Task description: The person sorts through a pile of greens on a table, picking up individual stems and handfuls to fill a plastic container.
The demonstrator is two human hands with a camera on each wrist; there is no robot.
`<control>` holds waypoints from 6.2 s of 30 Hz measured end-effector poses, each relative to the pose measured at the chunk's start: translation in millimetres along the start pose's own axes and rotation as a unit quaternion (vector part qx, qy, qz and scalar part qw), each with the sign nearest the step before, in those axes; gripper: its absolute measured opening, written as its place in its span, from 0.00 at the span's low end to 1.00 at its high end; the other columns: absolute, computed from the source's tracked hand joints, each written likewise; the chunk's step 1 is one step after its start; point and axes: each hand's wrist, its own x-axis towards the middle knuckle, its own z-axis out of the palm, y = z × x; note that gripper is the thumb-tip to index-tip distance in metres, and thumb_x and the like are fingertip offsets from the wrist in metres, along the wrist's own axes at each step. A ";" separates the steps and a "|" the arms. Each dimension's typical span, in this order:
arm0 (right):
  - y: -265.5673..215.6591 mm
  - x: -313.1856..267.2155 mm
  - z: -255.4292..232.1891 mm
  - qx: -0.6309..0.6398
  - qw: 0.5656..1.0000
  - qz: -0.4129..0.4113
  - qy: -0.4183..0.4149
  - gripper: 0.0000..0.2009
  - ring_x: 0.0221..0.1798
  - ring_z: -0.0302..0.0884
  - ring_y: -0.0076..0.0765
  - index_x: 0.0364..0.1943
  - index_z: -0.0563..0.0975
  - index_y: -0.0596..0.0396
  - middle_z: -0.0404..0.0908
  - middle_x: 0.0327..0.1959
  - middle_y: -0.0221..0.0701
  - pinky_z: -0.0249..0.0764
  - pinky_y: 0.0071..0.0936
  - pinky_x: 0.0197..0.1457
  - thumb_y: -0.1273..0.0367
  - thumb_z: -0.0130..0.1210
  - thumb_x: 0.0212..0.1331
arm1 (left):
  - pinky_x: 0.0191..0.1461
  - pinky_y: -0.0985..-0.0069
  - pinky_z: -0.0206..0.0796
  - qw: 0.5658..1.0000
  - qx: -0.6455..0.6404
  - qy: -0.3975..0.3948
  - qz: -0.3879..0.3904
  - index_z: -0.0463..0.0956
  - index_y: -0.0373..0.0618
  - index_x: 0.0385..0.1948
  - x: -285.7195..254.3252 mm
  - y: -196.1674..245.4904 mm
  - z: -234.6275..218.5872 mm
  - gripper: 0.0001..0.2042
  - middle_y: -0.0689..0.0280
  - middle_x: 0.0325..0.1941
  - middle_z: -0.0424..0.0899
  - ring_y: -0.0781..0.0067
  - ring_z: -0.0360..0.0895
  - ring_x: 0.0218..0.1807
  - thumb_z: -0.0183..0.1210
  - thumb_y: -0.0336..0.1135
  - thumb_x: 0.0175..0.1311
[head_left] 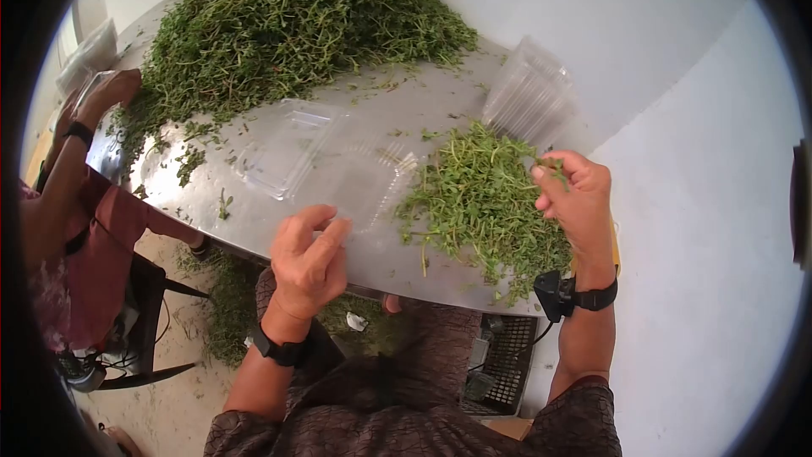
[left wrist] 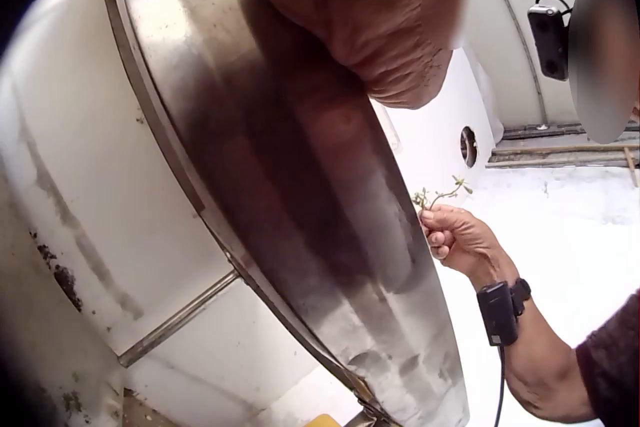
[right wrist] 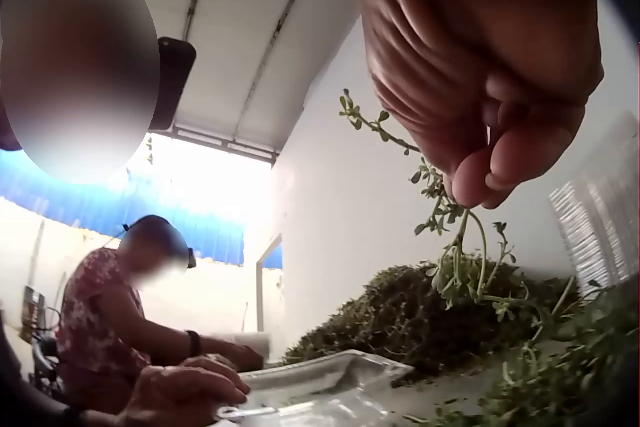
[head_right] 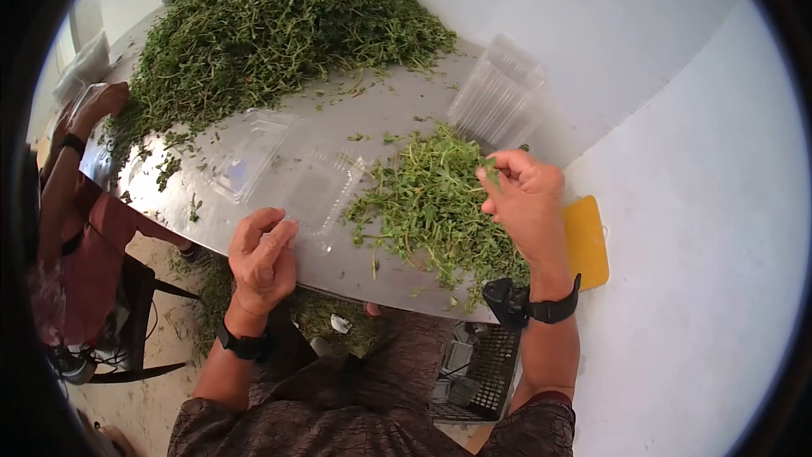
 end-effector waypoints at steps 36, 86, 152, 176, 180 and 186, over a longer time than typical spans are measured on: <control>-10.2 -35.3 102.5 0.087 0.940 0.130 -0.303 0.17 0.20 0.76 0.22 0.46 0.77 0.69 0.82 0.23 0.32 0.70 0.20 0.22 0.67 0.61 0.60 | 0.35 0.73 0.73 1.000 -0.010 -0.010 -0.006 0.82 0.42 0.39 1.5 1.4 -3.3 0.22 0.58 0.41 0.80 0.63 0.79 0.33 0.58 0.12 0.37; 28.4 46.3 -3.0 -0.154 0.986 -0.059 -0.011 0.08 0.26 0.78 0.27 0.37 0.83 0.61 0.78 0.20 0.35 0.71 0.30 0.31 0.74 0.56 0.55 | 0.35 0.71 0.71 0.999 -0.047 0.017 -0.019 0.81 0.40 0.35 -0.6 -0.4 -4.3 0.20 0.56 0.40 0.80 0.61 0.78 0.32 0.56 0.14 0.34; 2.3 -40.9 103.4 -0.265 0.866 -0.421 -0.057 0.05 0.35 0.73 0.41 0.21 0.77 0.56 0.75 0.24 0.32 0.73 0.35 0.37 0.80 0.58 0.36 | 0.48 0.66 0.71 0.970 -0.088 -0.181 -0.134 0.82 0.41 0.37 21.9 6.1 -56.9 0.13 0.54 0.53 0.78 0.56 0.79 0.47 0.65 0.33 0.48; -9.7 -59.4 90.0 -0.161 0.884 -0.386 -0.207 0.19 0.61 0.71 0.50 0.44 0.78 0.66 0.79 0.49 0.43 0.62 0.44 0.69 0.81 0.53 0.42 | 0.79 0.42 0.37 0.943 -0.009 -0.334 0.007 0.81 0.40 0.41 38.4 24.1 -68.6 0.20 0.58 0.52 0.80 0.57 0.73 0.63 0.71 0.38 0.46; -6.4 -67.2 89.6 -0.151 0.881 -0.379 -0.240 0.22 0.63 0.69 0.50 0.48 0.77 0.65 0.78 0.53 0.44 0.59 0.48 0.72 0.80 0.55 0.43 | 0.79 0.43 0.37 0.943 0.036 -0.327 0.049 0.77 0.40 0.52 48.3 17.8 -73.1 0.35 0.54 0.62 0.74 0.50 0.63 0.72 0.66 0.62 0.51; -1.8 -75.1 94.8 -0.171 0.880 -0.381 -0.225 0.20 0.62 0.71 0.48 0.48 0.77 0.64 0.79 0.50 0.42 0.57 0.53 0.72 0.79 0.56 0.45 | 0.79 0.46 0.38 0.921 0.088 -0.372 0.068 0.75 0.36 0.52 48.6 6.3 -66.2 0.41 0.53 0.56 0.77 0.45 0.61 0.72 0.57 0.71 0.54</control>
